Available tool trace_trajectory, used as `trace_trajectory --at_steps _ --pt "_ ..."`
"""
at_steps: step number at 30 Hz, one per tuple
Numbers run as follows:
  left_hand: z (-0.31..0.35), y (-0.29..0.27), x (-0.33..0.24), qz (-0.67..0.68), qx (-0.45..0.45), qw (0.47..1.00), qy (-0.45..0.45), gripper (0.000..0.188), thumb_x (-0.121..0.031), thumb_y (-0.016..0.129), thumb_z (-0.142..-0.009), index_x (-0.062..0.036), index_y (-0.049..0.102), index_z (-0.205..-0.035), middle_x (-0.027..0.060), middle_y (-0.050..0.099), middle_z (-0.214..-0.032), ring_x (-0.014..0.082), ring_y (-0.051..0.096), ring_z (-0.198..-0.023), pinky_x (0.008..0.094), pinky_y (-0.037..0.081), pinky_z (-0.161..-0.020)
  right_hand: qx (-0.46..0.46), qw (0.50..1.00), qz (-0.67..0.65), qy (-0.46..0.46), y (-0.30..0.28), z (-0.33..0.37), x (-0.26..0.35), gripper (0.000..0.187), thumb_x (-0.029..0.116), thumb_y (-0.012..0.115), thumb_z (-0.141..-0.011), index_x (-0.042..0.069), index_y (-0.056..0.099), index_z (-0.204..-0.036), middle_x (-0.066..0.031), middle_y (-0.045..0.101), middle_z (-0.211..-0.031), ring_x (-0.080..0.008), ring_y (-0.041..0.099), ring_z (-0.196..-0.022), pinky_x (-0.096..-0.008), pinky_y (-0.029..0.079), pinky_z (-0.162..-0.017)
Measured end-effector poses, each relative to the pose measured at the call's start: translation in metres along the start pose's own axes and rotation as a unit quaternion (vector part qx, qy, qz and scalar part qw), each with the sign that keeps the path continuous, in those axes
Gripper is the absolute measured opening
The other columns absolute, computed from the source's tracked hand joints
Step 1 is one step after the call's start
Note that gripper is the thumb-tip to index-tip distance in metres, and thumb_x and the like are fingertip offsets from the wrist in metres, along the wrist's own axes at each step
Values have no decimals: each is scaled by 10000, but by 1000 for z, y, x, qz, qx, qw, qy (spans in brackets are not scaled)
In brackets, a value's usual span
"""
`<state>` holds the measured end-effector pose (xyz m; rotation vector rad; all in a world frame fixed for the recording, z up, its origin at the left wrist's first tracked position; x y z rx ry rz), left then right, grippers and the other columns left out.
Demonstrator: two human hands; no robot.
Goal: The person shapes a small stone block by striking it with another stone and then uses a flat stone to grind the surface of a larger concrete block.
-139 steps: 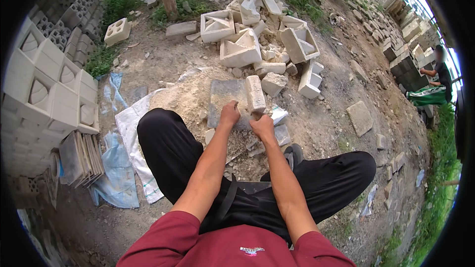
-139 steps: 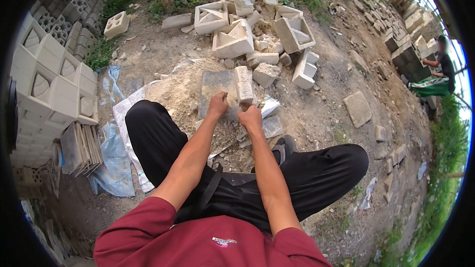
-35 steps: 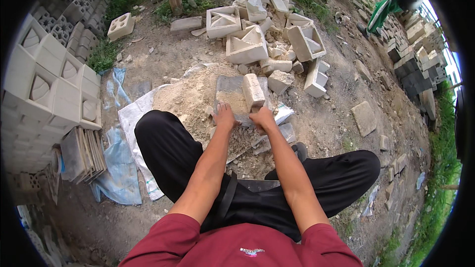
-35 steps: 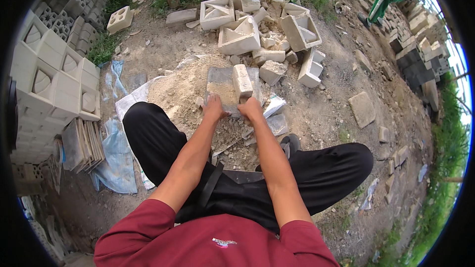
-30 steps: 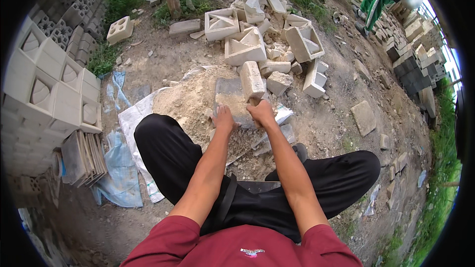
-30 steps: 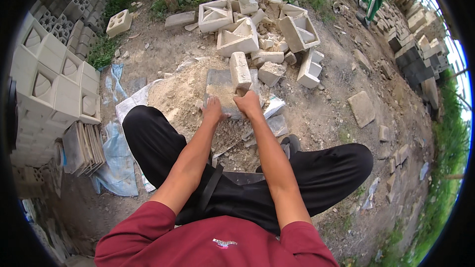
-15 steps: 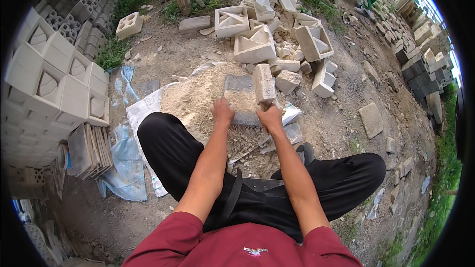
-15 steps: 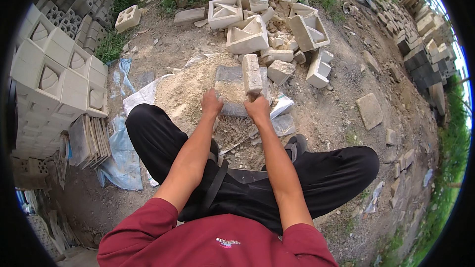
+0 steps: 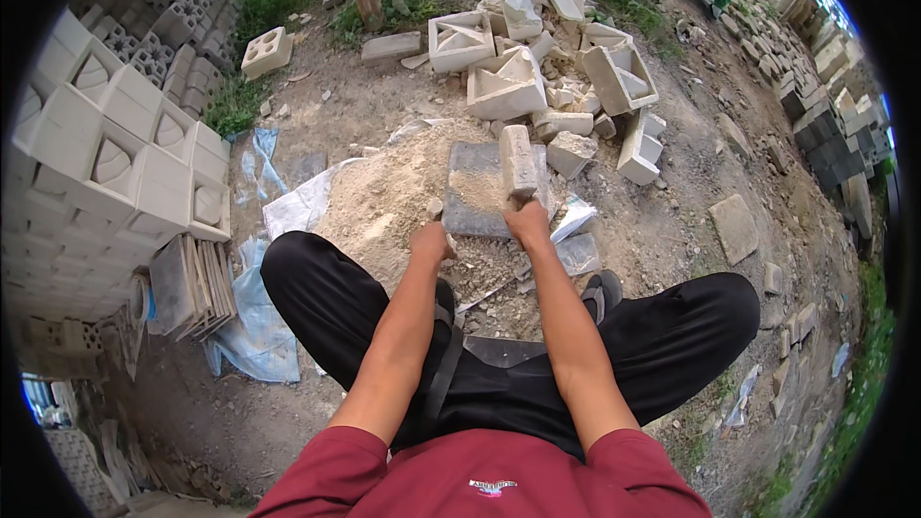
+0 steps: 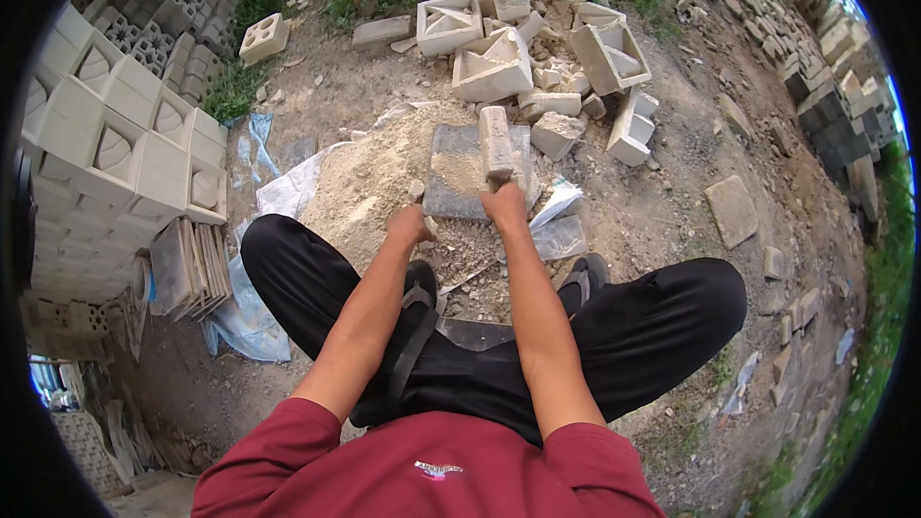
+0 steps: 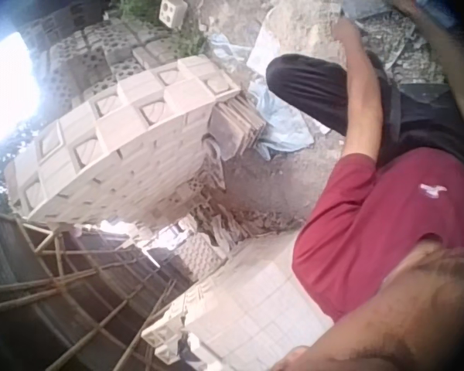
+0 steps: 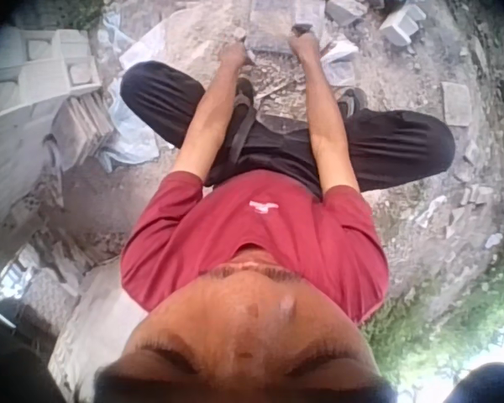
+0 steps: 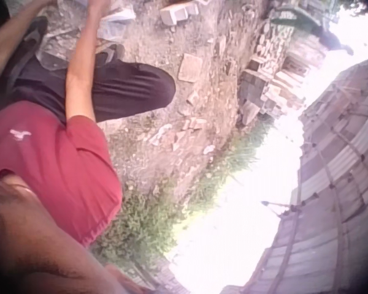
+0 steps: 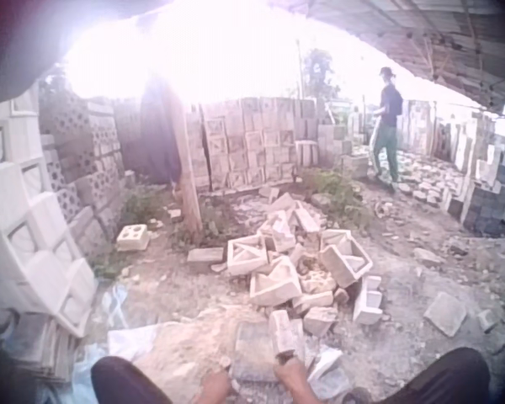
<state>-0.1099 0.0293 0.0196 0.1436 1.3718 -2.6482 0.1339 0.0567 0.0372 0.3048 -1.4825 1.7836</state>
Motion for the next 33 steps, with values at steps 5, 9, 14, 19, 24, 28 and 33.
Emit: trace_trajectory --at_steps 5,9,14,19,24,28,33 --pt "5 -3 7 7 -2 1000 -11 431 -192 764 -650 -25 660 -1033 175 675 -1064 331 640 -1029 415 524 -855 117 992 52 -9 5 17 -1 403 246 683 -690 -75 658 -933 -292 650 -987 -413 631 -978 -446 509 -845" --pt "-11 -10 34 53 -18 998 -40 496 -149 719 -672 -21 585 -1132 192 654 -1094 340 629 -1040 424 519 -862 20 1000 3 -7 -4 23 0 410 279 706 -674 -82 674 -867 -292 661 -897 -426 647 -894 -437 519 -793" --pt "-19 -47 33 162 -185 966 -75 490 -158 682 -691 8 548 -1132 223 587 -1154 392 572 -1094 448 482 -899 48 997 -42 38 11 7 -37 470 321 729 -651 -107 664 -834 -315 649 -888 -430 644 -890 -432 521 -783" --pt "-30 -44 32 118 -202 971 -50 389 -175 628 -757 -34 574 -1115 207 546 -1184 375 557 -1092 430 471 -916 29 999 -15 -32 17 12 -27 493 321 729 -645 -129 650 -830 -303 655 -857 -388 663 -813 -416 533 -736" --pt "-51 -46 16 167 -234 957 -27 340 -156 623 -770 -44 591 -1089 192 541 -1164 359 557 -1071 443 478 -902 6 968 -244 62 17 4 -49 366 239 694 -710 -113 616 -770 -169 645 -679 -237 643 -511 -363 522 -496" --pt "-42 -54 -14 149 -283 947 -25 227 -112 610 -783 -23 637 -990 170 551 -1150 351 533 -1109 445 492 -880 -13 894 -425 145 0 6 -54 299 173 677 -735 -103 597 -818 -133 615 -660 -219 610 -483 -347 487 -439" --pt "-50 -44 10 111 -248 957 -97 195 -121 619 -798 -39 677 -966 156 549 -1166 347 501 -1151 418 494 -894 -64 909 -391 131 -35 6 -62 266 146 663 -752 -105 590 -807 -118 608 -672 -210 599 -482 -338 495 -433"
Point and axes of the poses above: each hand's wrist, its own z-axis away from the middle knuckle, its own y-axis out of the palm, x = y × z, the point moved 9 cm from there along -z, towards the middle knuckle
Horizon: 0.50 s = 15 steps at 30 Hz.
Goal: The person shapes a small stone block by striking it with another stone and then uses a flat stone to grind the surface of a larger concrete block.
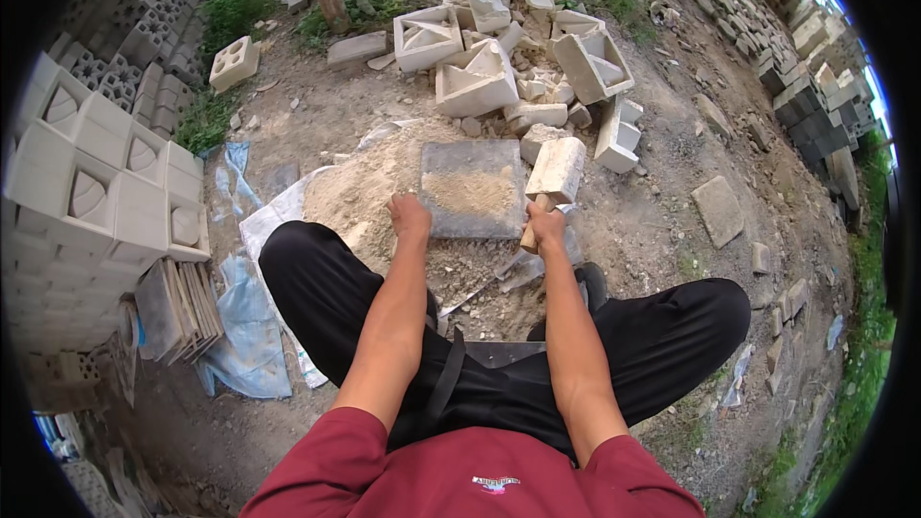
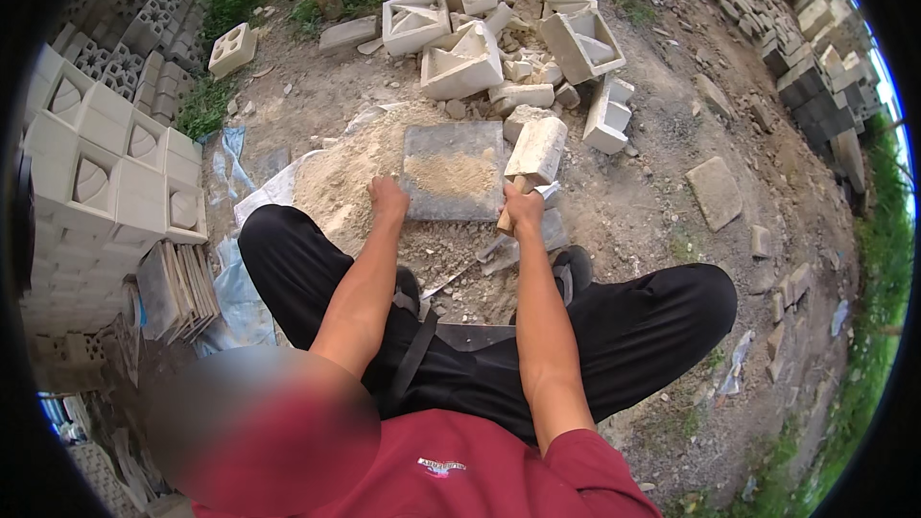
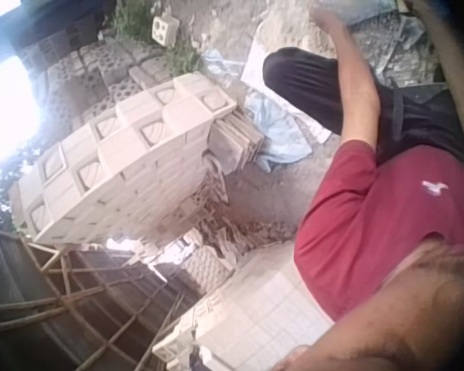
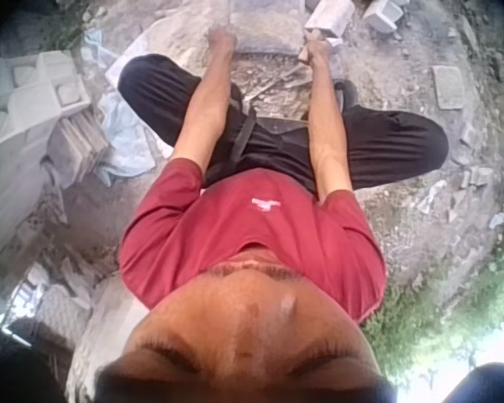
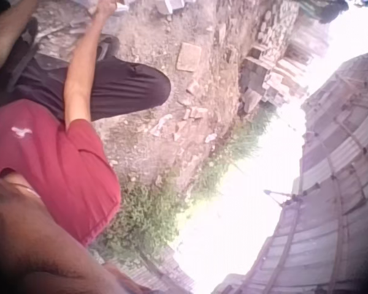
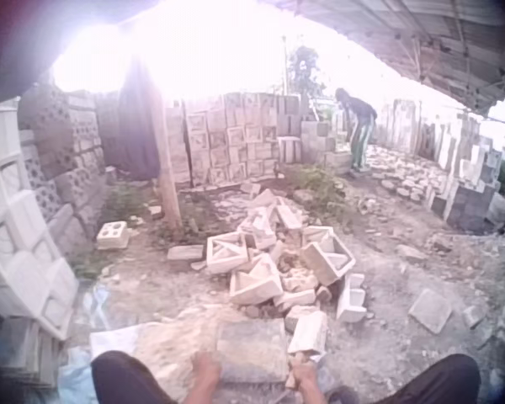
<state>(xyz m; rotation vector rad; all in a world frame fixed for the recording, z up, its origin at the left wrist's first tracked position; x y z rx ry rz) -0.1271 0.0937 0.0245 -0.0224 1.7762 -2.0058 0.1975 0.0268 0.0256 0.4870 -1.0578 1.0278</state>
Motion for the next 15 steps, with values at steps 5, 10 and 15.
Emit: trace_trajectory --at_steps 5,10,15 --pt "-1 -6 -5 -17 14 1000 8 201 -151 628 -814 -25 685 -960 179 642 -1024 347 615 -994 426 511 -842 -3 1000 -14 10 -13 -9 -16 289 177 670 -730 -94 594 -797 -118 608 -672 -213 601 -481 -343 490 -433" --pt "-5 -9 -59 220 -10 968 121 278 -256 640 -847 -4 692 -952 188 679 -842 322 663 -801 396 503 -740 17 1000 -16 20 -1 -4 -28 306 196 674 -716 -92 591 -778 -123 599 -636 -213 598 -461 -346 486 -436" --pt "12 35 -109 270 77 956 86 239 -272 663 -820 -43 728 -845 175 692 -801 323 672 -771 404 507 -715 15 996 90 -2 -10 -6 -35 387 232 681 -706 -134 609 -809 -196 656 -691 -247 661 -525 -364 516 -492"
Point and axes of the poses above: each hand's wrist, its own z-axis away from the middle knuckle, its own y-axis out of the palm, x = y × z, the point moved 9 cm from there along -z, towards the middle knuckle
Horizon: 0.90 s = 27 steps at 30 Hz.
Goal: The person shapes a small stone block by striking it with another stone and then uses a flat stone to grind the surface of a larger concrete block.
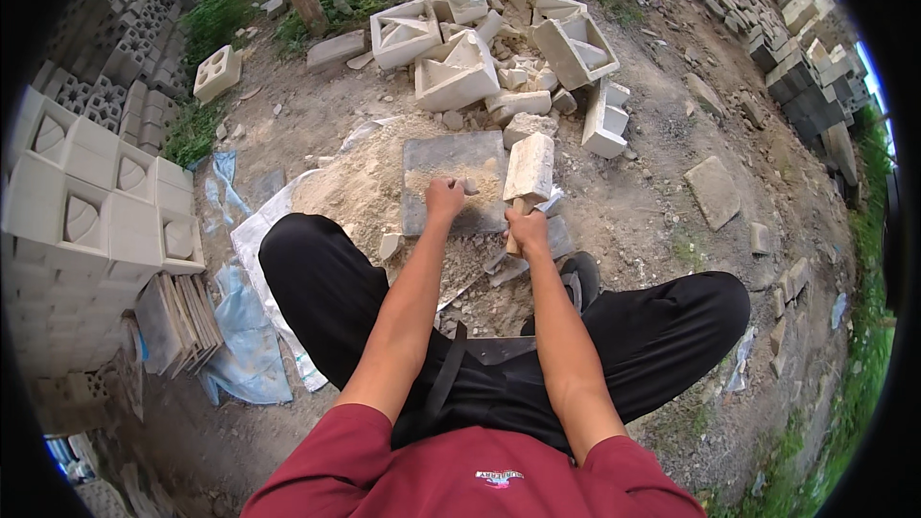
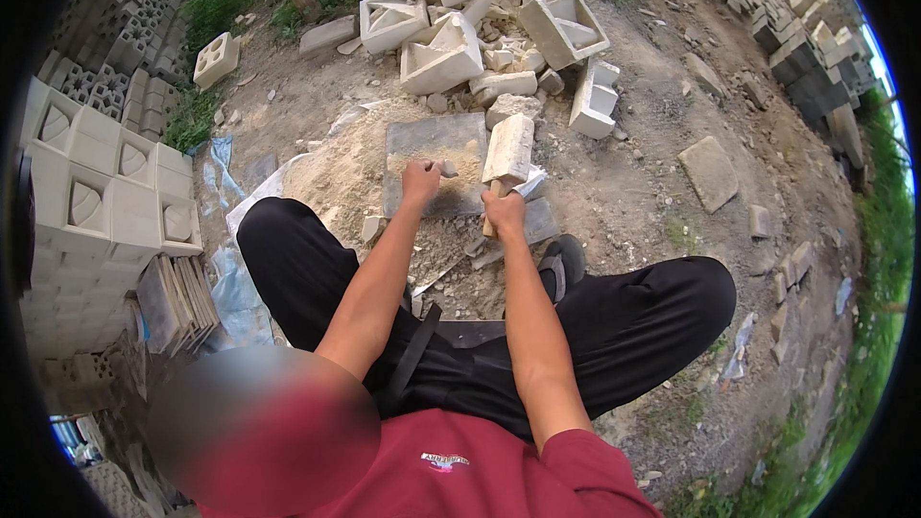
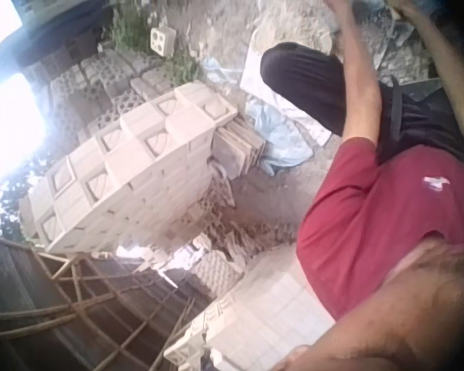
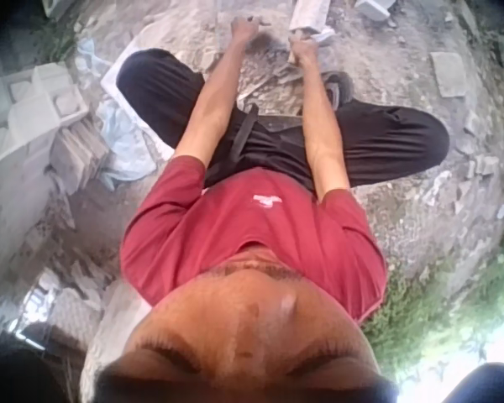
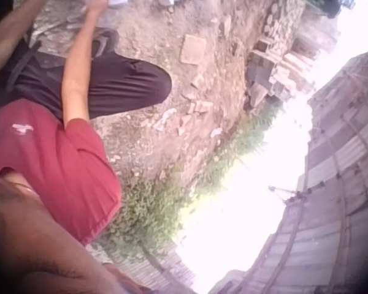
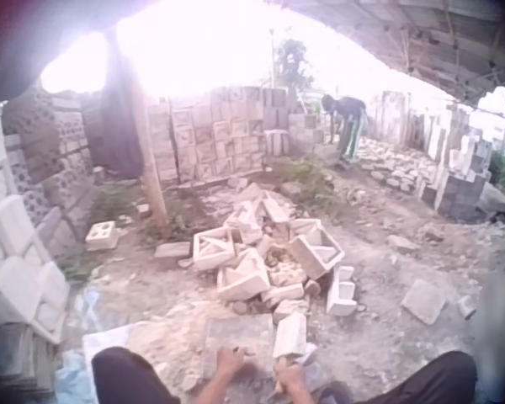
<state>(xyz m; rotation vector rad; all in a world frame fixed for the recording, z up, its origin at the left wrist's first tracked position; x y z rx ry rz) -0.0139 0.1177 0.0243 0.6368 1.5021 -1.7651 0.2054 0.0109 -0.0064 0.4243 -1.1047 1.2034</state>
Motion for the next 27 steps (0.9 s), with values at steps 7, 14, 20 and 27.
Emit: trace_trajectory --at_steps 7,14,20,27 --pt "-1 26 -9 -65 -21 998 -6 280 -286 717 -764 -85 728 -958 166 699 -837 304 679 -793 395 522 -747 -26 985 155 -72 -4 1 7 434 307 689 -668 -108 658 -791 -196 670 -679 -263 685 -605 -366 542 -621" --pt "0 32 3 -106 40 993 29 346 -264 734 -738 -62 705 -1017 168 700 -903 303 674 -858 396 522 -774 11 978 175 -116 9 30 40 503 338 693 -646 -99 658 -892 -280 668 -827 -371 676 -848 -413 528 -742" --pt "6 19 19 -52 43 995 -77 269 -304 737 -727 -54 722 -825 176 696 -838 339 672 -826 425 521 -760 -6 975 188 -114 11 34 53 510 325 693 -653 -99 634 -929 -294 661 -873 -419 652 -880 -436 517 -762" --pt "3 16 28 -26 9 996 -86 264 -283 765 -688 -44 724 -794 183 695 -807 347 675 -793 427 527 -738 -16 973 126 -191 27 45 86 514 265 671 -684 -69 574 -1064 -292 648 -944 -449 618 -932 -455 501 -818"
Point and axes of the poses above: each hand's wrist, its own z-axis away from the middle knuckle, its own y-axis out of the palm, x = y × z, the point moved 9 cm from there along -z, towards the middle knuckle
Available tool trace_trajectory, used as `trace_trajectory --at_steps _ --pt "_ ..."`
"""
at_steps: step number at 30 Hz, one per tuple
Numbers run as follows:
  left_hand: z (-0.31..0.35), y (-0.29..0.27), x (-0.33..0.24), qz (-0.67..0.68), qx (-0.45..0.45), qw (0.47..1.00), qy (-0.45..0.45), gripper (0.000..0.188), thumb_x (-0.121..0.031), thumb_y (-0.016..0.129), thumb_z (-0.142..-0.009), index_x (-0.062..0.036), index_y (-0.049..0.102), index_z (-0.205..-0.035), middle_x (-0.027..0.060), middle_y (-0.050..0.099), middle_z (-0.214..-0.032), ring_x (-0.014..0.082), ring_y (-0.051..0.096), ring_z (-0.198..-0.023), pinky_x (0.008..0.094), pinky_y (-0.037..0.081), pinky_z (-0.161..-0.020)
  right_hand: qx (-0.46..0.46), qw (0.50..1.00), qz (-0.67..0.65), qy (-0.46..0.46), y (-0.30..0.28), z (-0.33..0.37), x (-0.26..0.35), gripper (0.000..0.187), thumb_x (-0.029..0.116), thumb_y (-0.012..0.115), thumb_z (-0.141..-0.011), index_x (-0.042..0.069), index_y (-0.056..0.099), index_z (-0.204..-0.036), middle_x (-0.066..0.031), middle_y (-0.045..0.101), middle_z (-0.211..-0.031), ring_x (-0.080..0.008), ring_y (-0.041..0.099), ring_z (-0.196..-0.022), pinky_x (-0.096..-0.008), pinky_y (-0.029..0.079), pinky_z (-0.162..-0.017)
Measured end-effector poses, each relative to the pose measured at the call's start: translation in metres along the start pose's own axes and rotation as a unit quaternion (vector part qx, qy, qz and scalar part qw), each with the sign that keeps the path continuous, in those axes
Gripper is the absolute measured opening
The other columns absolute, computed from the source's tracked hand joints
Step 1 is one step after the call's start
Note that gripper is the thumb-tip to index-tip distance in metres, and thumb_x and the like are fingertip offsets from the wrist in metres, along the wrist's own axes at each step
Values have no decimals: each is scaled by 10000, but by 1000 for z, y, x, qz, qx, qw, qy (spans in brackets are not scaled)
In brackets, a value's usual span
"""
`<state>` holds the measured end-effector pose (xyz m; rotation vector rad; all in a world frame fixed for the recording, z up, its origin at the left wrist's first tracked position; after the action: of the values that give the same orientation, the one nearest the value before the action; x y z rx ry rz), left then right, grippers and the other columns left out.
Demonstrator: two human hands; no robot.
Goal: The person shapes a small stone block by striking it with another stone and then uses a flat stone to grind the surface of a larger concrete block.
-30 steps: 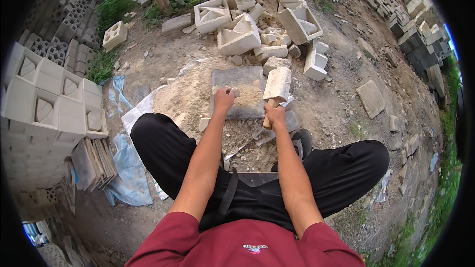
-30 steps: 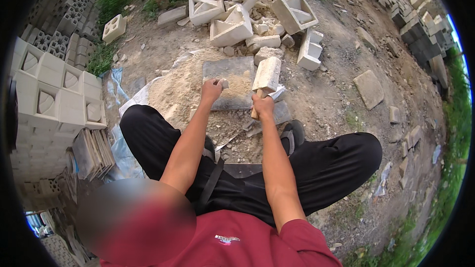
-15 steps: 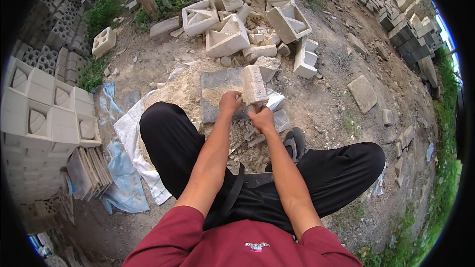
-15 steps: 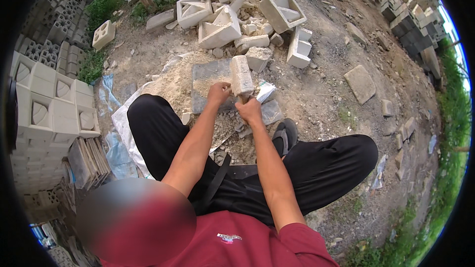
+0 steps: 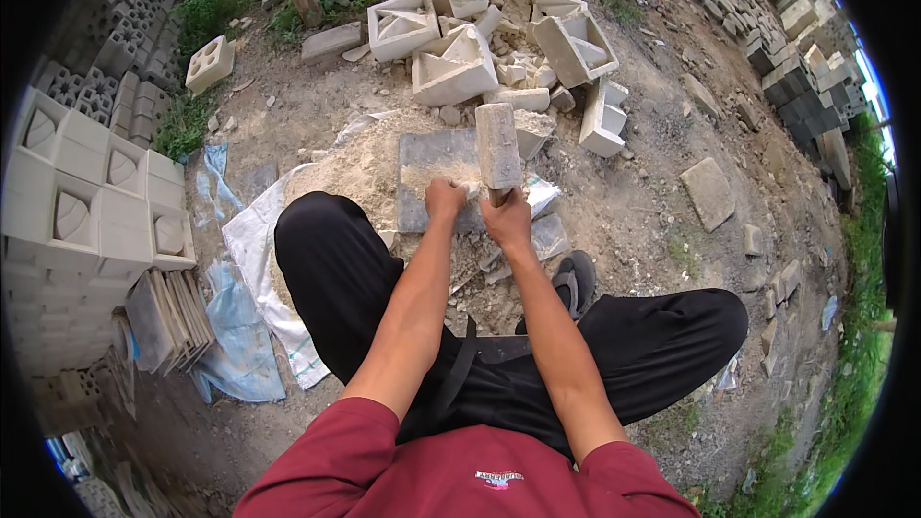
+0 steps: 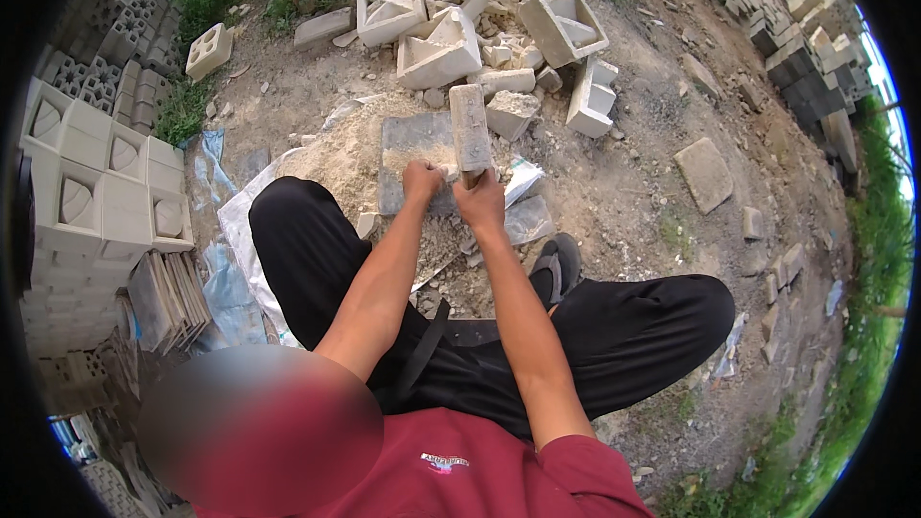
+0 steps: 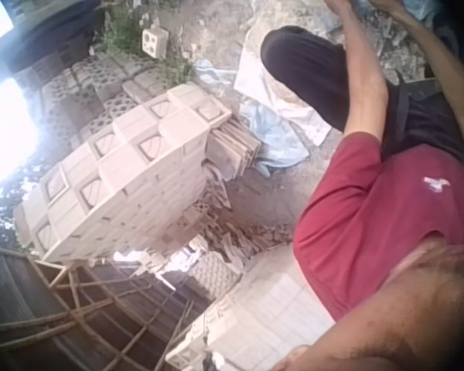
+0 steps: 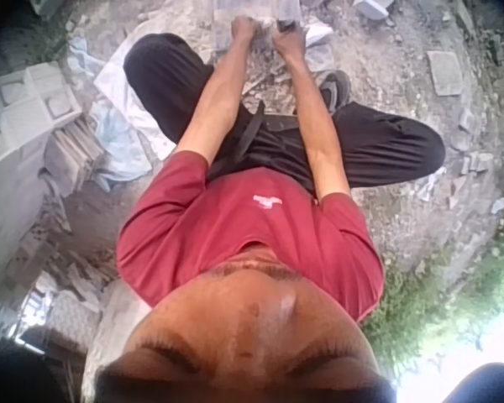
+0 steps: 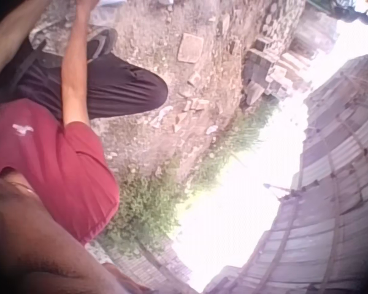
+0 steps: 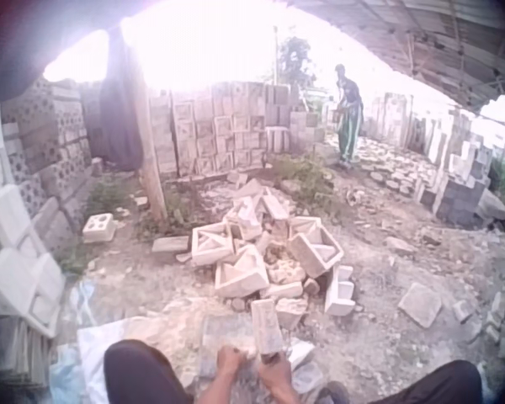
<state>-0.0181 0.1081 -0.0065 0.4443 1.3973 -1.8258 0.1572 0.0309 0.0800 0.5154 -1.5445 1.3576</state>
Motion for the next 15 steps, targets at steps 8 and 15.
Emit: trace_trajectory --at_steps 8,15 --pt "0 0 -5 -11 4 1000 -13 243 -270 752 -690 -48 713 -779 186 697 -857 344 672 -840 419 527 -757 91 989 93 63 6 -5 -53 524 286 692 -675 -79 608 -1041 -300 645 -969 -432 623 -954 -446 504 -830" --pt "1 1 -5 -11 21 1000 -9 245 -275 723 -713 -55 709 -822 186 694 -869 347 666 -869 429 524 -773 -8 1000 1 8 -17 -15 -14 480 277 665 -676 -81 590 -987 -294 651 -910 -432 635 -906 -451 501 -795"
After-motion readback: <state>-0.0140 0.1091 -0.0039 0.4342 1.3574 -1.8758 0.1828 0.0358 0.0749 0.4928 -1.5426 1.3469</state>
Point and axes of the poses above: each hand's wrist, its own z-axis away from the middle knuckle, its own y-axis out of the palm, x = y × z, the point moved 9 cm from there along -z, towards the middle knuckle
